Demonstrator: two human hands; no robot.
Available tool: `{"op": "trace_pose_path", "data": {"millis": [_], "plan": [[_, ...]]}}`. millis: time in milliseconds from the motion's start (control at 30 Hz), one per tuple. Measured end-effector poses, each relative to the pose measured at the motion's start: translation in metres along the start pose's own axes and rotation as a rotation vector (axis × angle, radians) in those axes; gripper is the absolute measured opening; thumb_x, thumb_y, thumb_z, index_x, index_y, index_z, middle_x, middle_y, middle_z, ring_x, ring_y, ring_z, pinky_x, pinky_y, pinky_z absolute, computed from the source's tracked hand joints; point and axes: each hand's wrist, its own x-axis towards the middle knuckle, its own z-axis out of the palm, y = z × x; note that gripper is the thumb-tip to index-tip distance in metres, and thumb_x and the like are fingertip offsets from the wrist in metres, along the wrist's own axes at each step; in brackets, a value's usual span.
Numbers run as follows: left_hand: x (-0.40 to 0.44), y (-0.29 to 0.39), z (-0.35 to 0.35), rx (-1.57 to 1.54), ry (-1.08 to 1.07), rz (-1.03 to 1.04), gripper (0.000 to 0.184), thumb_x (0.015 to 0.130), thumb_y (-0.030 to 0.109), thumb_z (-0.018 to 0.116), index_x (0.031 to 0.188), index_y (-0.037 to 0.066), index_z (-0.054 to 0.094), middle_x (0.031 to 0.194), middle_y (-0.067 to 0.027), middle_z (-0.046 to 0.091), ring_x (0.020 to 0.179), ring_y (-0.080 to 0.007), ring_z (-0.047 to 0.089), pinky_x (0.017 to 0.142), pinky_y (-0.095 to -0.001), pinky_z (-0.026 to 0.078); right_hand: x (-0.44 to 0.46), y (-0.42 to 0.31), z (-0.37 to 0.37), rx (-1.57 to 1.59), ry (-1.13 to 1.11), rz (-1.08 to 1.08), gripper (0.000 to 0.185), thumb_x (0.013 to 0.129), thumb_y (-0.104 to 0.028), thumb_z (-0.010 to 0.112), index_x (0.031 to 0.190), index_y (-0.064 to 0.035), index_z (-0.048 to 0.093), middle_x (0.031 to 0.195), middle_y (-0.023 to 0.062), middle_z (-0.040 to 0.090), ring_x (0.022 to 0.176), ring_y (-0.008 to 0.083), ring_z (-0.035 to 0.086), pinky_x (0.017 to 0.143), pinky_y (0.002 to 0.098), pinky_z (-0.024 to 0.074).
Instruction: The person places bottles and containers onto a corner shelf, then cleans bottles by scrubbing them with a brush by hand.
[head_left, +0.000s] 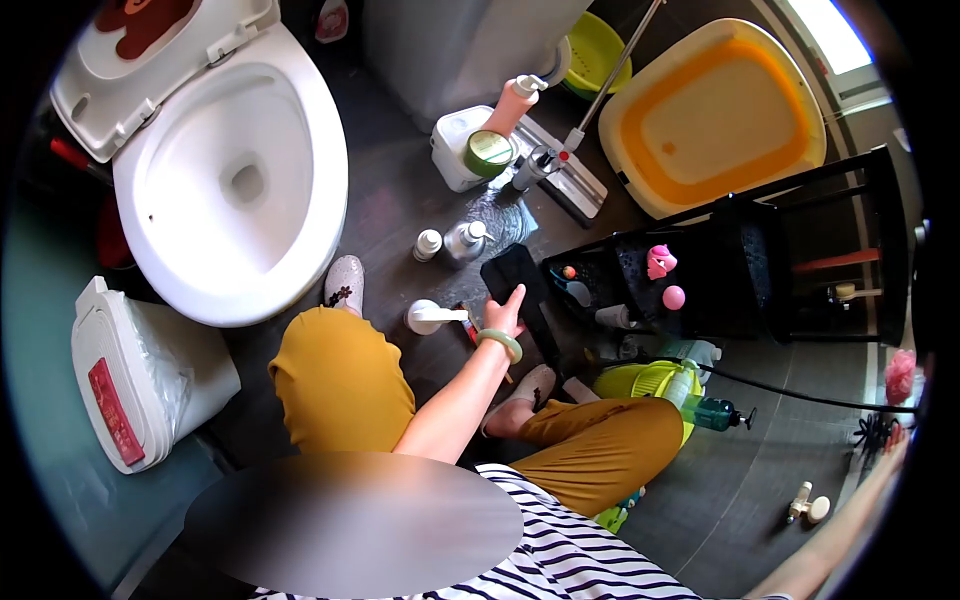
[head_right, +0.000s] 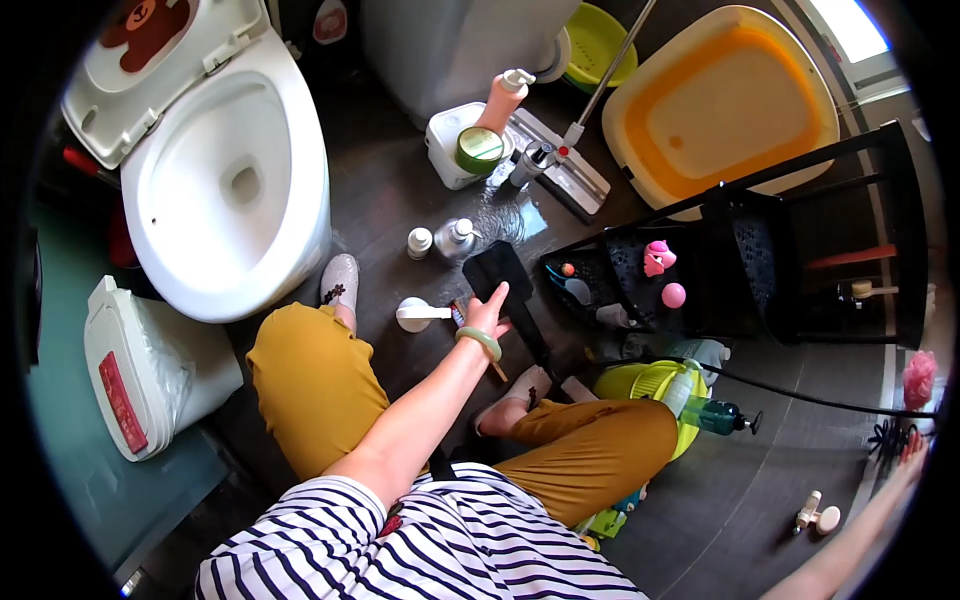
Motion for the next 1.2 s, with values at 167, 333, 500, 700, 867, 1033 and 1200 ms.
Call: {"op": "trace_pose_path", "data": {"millis": [167,333,500,700,867,1033,1200], "plan": [[0.007,-0.011,-0.004,-0.014,0.094,0.011,0.055,0.075,0.029,0.071,0.118,0.012,0.041,0.116,-0.0076,0.049,0.099,-0.0258,0.054,0.076,-0.0544,0.044,-0.051,-0.03,0.051,0.089,-0.159,-0.068,0.013,0.086,-0.01,0.053,0.098,-0.004,0.056,0.08,0.0037,0.057,0.071,0.0099,0.054,0.064,0.023,0.0447],[0.001,-0.006,-0.021,-0.028,-0.018,-0.032,0.062,0.076,0.029,0.071,0.123,0.013,0.034,0.12,-0.0103,0.044,0.102,-0.0297,0.051,0.08,-0.0512,0.044,-0.112,-0.073,0.119,0.236,-0.458,-0.13,0.014,0.086,-0.008,0.054,0.099,-0.0035,0.056,0.081,0.0039,0.057,0.072,0.0097,0.054,0.065,0.0227,0.0448],[-0.01,-0.009,-0.02,0.058,0.093,-0.005,0.056,0.076,0.032,0.07,0.116,0.009,0.039,0.113,-0.0091,0.048,0.1,-0.0284,0.051,0.08,-0.0494,0.044,-0.159,-0.137,0.229,0.379,-0.91,-0.298,0.014,0.085,-0.007,0.054,0.099,-0.0029,0.056,0.081,0.0042,0.057,0.073,0.0096,0.054,0.066,0.0223,0.045],[-0.035,-0.005,-0.009,0.039,0.042,0.0,0.053,0.075,0.031,0.07,0.114,0.007,0.043,0.111,-0.0077,0.05,0.098,-0.024,0.051,0.077,-0.0463,0.044,-0.186,-0.224,0.402,0.2,-0.995,-0.654,0.026,0.081,-0.015,0.058,0.106,-0.0086,0.056,0.091,0.0107,0.059,0.083,0.0212,0.057,0.073,0.0301,0.0462],[-0.007,-0.041,-0.015,0.249,0.134,0.07,0.055,0.072,0.035,0.072,0.106,-0.002,0.049,0.095,-0.013,0.057,0.082,-0.0238,0.058,0.063,-0.0378,0.048,-0.206,-0.241,0.497,-0.27,-0.983,-0.698,0.047,0.076,-0.026,0.059,0.121,-0.0204,0.049,0.106,0.0162,0.057,0.099,0.0335,0.056,0.083,0.0413,0.0457],[0.019,-0.084,-0.01,0.211,0.139,0.024,0.057,0.072,0.037,0.069,0.108,-0.005,0.053,0.1,-0.0223,0.061,0.093,-0.0331,0.059,0.08,-0.0368,0.045,-0.22,-0.231,0.529,-0.459,-1.007,-0.681,0.039,0.075,-0.025,0.059,0.113,-0.0176,0.053,0.098,0.0146,0.061,0.092,0.0334,0.059,0.077,0.0419,0.0473],[0.037,-0.111,-0.01,0.147,0.1,0.053,0.056,0.072,0.035,0.069,0.105,-0.007,0.053,0.098,-0.023,0.061,0.091,-0.0324,0.06,0.08,-0.0361,0.045,-0.218,-0.22,0.532,-0.43,-0.959,-0.664,0.029,0.075,-0.024,0.059,0.103,-0.0158,0.056,0.092,0.0137,0.063,0.087,0.0319,0.061,0.074,0.0414,0.0472]]}}
